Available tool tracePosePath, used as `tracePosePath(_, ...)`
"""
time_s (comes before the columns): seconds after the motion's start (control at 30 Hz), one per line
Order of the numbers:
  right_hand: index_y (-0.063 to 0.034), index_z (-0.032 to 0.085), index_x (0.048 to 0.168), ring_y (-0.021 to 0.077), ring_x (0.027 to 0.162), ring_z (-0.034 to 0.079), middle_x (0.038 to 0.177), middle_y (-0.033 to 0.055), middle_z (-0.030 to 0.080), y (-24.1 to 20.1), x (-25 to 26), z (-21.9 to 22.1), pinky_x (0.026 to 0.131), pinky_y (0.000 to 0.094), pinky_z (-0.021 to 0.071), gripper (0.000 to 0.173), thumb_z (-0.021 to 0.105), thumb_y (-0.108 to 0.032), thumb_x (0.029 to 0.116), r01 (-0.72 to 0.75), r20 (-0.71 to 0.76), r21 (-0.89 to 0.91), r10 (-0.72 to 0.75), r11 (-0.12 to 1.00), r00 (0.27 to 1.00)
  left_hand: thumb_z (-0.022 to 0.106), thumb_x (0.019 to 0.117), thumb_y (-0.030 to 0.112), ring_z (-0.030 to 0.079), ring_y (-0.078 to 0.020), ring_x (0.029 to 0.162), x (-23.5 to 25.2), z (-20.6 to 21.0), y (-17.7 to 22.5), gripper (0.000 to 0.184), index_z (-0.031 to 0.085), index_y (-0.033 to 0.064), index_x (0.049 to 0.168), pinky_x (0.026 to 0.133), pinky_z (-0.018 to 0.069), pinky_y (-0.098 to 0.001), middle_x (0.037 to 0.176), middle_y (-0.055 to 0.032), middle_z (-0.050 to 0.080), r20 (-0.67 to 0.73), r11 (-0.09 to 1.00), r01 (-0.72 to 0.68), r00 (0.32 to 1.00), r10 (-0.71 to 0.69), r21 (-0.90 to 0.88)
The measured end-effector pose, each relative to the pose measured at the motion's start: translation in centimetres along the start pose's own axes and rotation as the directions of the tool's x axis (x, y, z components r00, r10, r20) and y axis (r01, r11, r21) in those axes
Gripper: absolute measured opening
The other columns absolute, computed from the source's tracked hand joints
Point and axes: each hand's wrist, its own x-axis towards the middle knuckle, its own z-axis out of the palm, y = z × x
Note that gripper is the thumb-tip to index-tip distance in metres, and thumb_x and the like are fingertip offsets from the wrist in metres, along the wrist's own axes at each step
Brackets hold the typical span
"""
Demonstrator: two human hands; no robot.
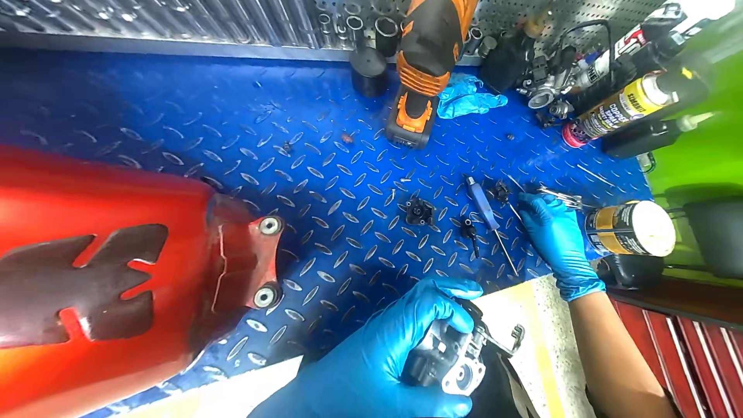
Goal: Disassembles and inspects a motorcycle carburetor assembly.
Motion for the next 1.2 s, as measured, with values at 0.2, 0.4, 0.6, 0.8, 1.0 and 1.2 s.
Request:
tracePosePath(0.2,-0.0111,0.071,0.124,0.0409,0.112,0.063,0.116,0.0189,0.069,0.5,1.2,0.9,0.093,0.0609,0.0468,0.026,0.063,-0.012,0.0995,-0.012,-0.019,0.020,0.012,1.000,1.000,0.083,0.0842,0.020,0.042,-0.0241,0.144,0.2,0.0,0.1,0.048,0.055,0.0052,0.121,0.119,0.0385,-0.0394,0.148,-0.0140,0.050,0.005,1.000,0.015,1.000,-0.014,-0.012)
tracePosePath(0.4,-0.0120,0.070,0.124,0.0159,0.102,0.065,0.116,0.0057,0.068,-3.9,-1.8,-4.3,0.088,0.0351,0.0561,0.025,0.061,-0.017,0.1009,-0.097,-0.147,0.545,0.209,0.833,0.967,0.082,0.0857,0.020,0.041,-0.0241,0.144,0.2,0.1,0.4,0.048,0.055,0.0033,0.122,0.119,0.0377,-0.0386,0.148,-0.0155,0.049,-0.002,1.000,0.014,1.000,-0.014,-0.010)
tracePosePath(0.6,-0.0219,0.068,0.103,0.0037,0.111,0.064,0.107,-0.0080,0.072,-13.9,-9.7,-11.5,0.102,0.0245,0.0472,0.004,0.067,-0.019,0.0996,0.156,-0.100,0.813,-0.129,0.561,0.987,0.081,0.0872,0.023,0.046,-0.0210,0.140,0.6,0.6,0.4,0.047,0.056,0.0029,0.122,0.115,0.0423,-0.0357,0.143,-0.0152,0.052,0.003,0.999,0.039,0.999,-0.039,0.004)
tracePosePath(0.8,-0.0232,0.066,0.107,0.0069,0.110,0.058,0.106,-0.0058,0.071,-15.2,-11.2,-11.2,0.105,0.0291,0.0295,0.007,0.064,-0.027,0.1018,0.362,-0.147,0.448,-0.332,0.817,0.932,0.080,0.0875,0.025,0.046,-0.0201,0.140,0.6,0.6,0.4,0.046,0.055,0.0056,0.121,0.114,0.0435,-0.0364,0.147,-0.0131,0.051,0.051,0.998,0.060,0.997,-0.061,0.033)
tracePosePath(1.0,-0.0249,0.067,0.106,0.0083,0.107,0.057,0.103,-0.0064,0.069,-15.9,-11.2,-10.9,0.103,0.0291,0.0303,0.007,0.064,-0.028,0.1016,0.411,-0.184,0.397,-0.368,0.820,0.911,0.081,0.0874,0.023,0.046,-0.0211,0.140,0.4,0.4,0.4,0.047,0.054,0.0046,0.121,0.115,0.0428,-0.0372,0.147,-0.0146,0.050,0.078,0.998,0.059,0.995,-0.059,-0.001)
tracePosePath(1.2,-0.0227,0.066,0.117,0.0082,0.107,0.057,0.105,-0.0064,0.070,-16.1,-11.7,-11.0,0.103,0.0282,0.0316,0.019,0.069,-0.025,0.0985,0.408,-0.186,0.398,-0.364,0.822,0.913,0.079,0.0885,0.023,0.043,-0.0226,0.142,0.1,0.0,-0.2,0.047,0.054,0.0044,0.124,0.117,0.0408,-0.0387,0.149,-0.0146,0.048,0.108,0.997,0.017,0.994,-0.009,-0.077)
